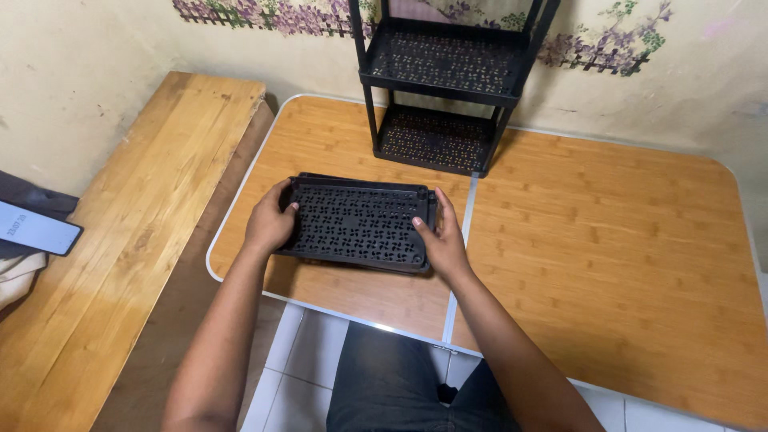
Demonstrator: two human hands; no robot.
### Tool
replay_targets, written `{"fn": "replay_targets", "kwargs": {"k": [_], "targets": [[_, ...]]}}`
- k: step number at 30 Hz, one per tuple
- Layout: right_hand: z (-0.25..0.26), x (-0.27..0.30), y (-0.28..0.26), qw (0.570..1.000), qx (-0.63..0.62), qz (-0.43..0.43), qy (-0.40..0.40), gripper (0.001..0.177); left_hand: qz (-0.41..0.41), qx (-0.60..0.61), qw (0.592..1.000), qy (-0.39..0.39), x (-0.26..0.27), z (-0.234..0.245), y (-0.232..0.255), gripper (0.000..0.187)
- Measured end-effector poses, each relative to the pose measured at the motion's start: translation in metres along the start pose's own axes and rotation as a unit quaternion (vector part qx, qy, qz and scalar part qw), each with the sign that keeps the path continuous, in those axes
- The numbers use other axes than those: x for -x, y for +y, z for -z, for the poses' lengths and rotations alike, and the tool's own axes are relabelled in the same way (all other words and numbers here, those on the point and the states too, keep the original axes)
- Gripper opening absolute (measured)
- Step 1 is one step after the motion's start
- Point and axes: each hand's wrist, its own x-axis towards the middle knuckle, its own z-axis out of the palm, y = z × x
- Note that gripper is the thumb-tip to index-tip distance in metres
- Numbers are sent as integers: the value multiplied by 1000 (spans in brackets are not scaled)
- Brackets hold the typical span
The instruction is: The person assembles a black plastic storage shelf by inserting vertical poles into perforated trays and connecting them into a three-tier frame. They then handle additional trays and poles, inserting poles into tray holes and arranging parts on the table.
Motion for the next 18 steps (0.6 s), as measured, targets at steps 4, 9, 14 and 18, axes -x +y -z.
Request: {"fn": "replay_targets", "kwargs": {"k": [4, 9, 14, 18], "targets": [[0, 4, 0, 996, 77, 33, -14, 76, 27, 43, 998, -32, -3, 3, -1, 52], [1, 3, 14, 992, 95, 86, -22, 72, -52, 81, 995, -24, 0, 4, -13, 51], [-1, 2, 21, 989, 107, 106, 7, 69, -96, 132, 987, 1, 4, 0, -13, 55], [0, 2, 17, 990, 40, 138, 0, 66, -96, 133, 986, 8, 7, 4, -7, 54]]}}
